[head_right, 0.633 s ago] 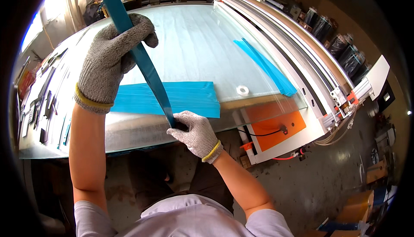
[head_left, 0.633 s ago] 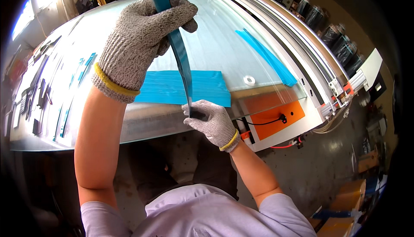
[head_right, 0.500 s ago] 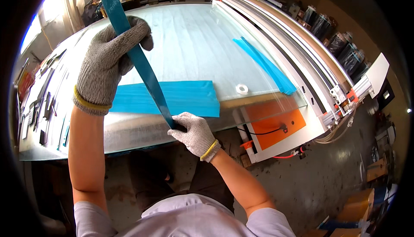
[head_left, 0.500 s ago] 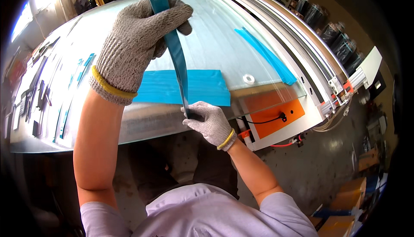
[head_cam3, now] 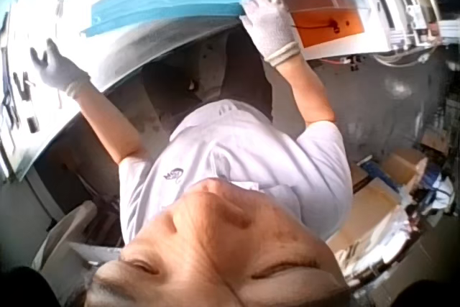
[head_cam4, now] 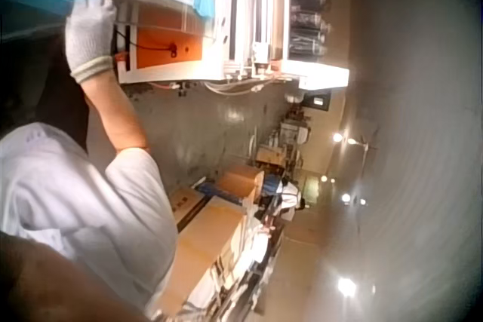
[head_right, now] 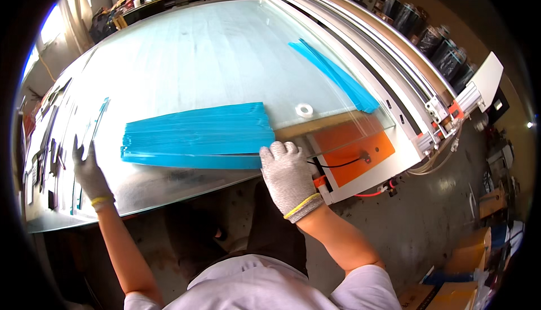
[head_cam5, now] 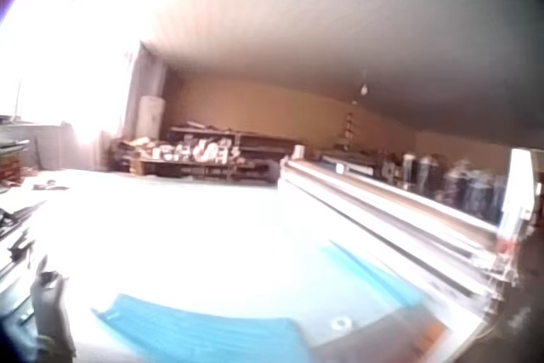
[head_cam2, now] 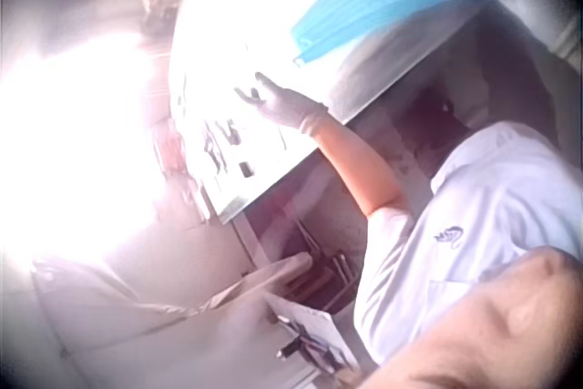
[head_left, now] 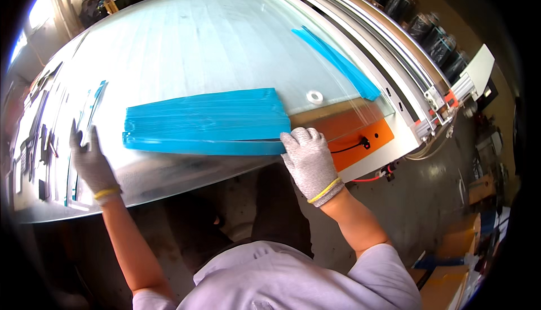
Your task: The person repeatedly picks up long, thin blue plastic strips from a stack on a table. They apply a strip of white tape to the end of each blue strip, press it down, and then place the finished strip back onto the stack. This process is repeated for multiple strips throughout the video.
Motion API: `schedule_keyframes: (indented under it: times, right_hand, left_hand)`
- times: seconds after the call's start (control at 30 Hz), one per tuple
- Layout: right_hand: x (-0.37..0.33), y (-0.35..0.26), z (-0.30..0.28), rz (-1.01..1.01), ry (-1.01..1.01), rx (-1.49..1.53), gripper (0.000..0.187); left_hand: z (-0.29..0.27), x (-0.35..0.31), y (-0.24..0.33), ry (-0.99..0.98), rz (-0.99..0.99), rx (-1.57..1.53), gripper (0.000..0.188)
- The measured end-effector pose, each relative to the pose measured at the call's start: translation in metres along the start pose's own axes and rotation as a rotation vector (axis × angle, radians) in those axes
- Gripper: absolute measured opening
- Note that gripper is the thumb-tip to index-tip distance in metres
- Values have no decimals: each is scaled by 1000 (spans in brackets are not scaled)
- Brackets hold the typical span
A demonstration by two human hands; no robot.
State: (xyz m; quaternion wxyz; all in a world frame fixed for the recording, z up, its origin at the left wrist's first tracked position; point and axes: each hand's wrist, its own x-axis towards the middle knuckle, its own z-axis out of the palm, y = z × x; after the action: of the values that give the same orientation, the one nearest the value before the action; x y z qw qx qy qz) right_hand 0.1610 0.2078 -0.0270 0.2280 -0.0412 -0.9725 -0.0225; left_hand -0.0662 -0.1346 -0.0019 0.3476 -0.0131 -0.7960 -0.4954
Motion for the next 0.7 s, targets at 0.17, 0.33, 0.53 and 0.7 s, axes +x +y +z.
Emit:
schedule_keyframes:
  times: [0.17, 0.33, 0.53, 0.7]
  right_hand:
    - [10, -19, -2, -113, -24, -398, 30]
    - [15, -34, -4, -163, 78, -412, 26]
    - [14, -29, 0, -122, 62, -419, 28]
    - [10, -26, 4, -80, 218, -229, 38]
  left_hand:
    - [69, -88, 92, -1043, 657, 186, 36]
    - [121, -91, 145, -1705, 731, 217, 31]
    - [138, -104, 135, -1825, 677, 36, 31]
    - [112, -128, 121, -1427, 697, 40, 23]
